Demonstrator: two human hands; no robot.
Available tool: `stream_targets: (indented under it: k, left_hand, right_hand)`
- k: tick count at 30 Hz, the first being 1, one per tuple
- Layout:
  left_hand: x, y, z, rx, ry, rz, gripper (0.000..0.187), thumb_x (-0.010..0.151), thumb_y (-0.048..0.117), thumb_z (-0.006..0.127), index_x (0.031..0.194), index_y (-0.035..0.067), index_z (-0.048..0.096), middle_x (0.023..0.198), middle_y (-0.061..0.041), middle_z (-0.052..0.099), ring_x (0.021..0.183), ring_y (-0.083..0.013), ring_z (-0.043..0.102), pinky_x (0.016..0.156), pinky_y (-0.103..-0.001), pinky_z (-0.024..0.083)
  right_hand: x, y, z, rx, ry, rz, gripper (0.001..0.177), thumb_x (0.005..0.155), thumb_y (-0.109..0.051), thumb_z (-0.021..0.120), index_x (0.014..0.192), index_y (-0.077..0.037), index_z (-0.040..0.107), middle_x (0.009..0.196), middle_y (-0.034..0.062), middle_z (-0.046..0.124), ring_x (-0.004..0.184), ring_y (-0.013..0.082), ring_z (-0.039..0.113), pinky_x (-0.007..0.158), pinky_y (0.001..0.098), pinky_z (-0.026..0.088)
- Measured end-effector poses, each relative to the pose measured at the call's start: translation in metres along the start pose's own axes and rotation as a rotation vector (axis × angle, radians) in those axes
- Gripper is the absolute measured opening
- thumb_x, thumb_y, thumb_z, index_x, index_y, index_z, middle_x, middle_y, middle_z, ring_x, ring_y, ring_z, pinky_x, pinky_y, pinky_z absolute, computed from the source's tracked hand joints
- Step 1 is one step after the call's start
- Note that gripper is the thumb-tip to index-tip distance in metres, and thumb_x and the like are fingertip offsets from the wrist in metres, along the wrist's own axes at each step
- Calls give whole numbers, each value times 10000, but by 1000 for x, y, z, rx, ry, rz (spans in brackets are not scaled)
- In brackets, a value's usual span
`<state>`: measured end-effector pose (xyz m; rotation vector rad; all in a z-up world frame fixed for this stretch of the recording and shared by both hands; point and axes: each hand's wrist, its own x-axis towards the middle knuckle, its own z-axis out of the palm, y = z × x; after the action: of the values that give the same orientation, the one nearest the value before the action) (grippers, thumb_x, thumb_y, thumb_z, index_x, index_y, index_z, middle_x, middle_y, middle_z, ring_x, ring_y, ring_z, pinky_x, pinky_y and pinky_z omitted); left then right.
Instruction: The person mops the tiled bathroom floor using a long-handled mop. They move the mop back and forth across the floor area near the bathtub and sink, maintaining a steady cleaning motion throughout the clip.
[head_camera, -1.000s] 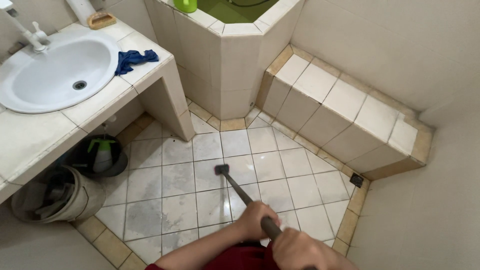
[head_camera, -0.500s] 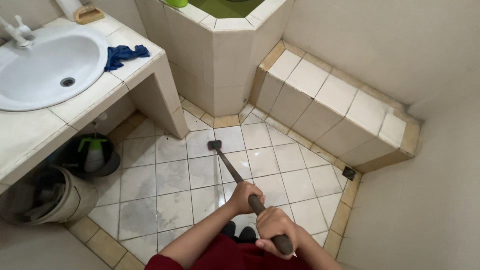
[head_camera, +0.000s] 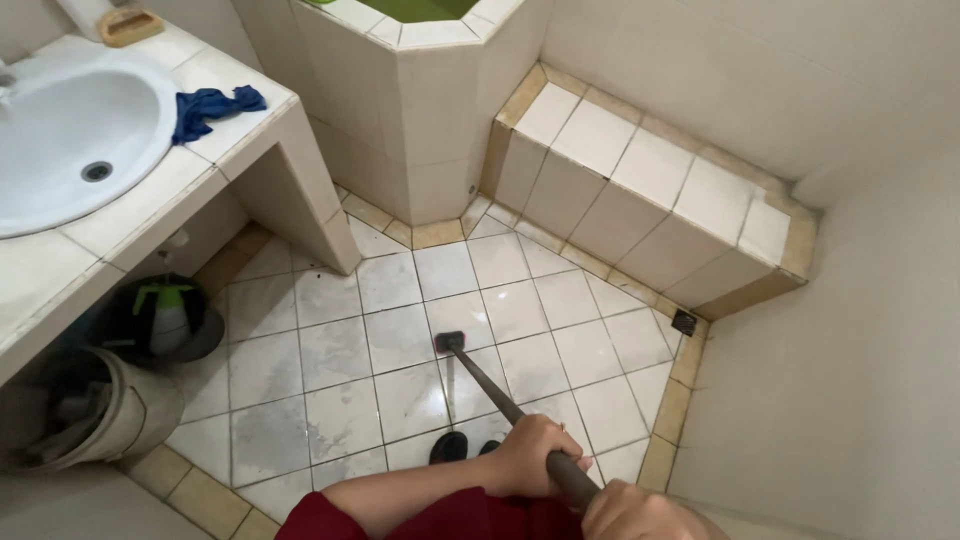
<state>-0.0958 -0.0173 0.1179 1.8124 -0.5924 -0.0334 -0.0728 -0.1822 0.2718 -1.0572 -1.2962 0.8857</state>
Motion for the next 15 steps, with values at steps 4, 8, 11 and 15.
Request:
stream_targets:
  k: [4,8,11,15]
  left_hand:
    - [11,-59,10,8,46,19,57,780,242,701,746,233,747,810,55,777,763,-176,769,759,-320,571]
    - [24,-111,1,71,97,112,122,675,176,646,695,268,723,708,84,742,698,-144,751,702,-299,553]
    - [30,-157,-12,125,88,134,128,666,182,641,651,288,712,706,122,742,693,-133,735,695,-301,548]
    - [35,-189,-20,208,80,141,253,677,164,635,509,244,464,490,76,553,473,-157,540,628,-302,456]
  right_hand:
    - [-15,31,-2,-28,73,191,324,1057,-267,662,775,-117,604,667,42,583,561,188,600,603,327,534]
    - [2,65,-3,-760,174,-102,516,1089,-351,416,609,-170,365,514,-15,389,412,183,426,464,331,417]
    - [20,96,-8,-819,230,-128,468,1018,-233,415,563,-162,329,495,7,348,395,212,344,448,338,327]
    - [37,118,-11,-523,392,-258,470,982,-113,526,549,-104,345,487,45,299,359,239,303,444,340,298]
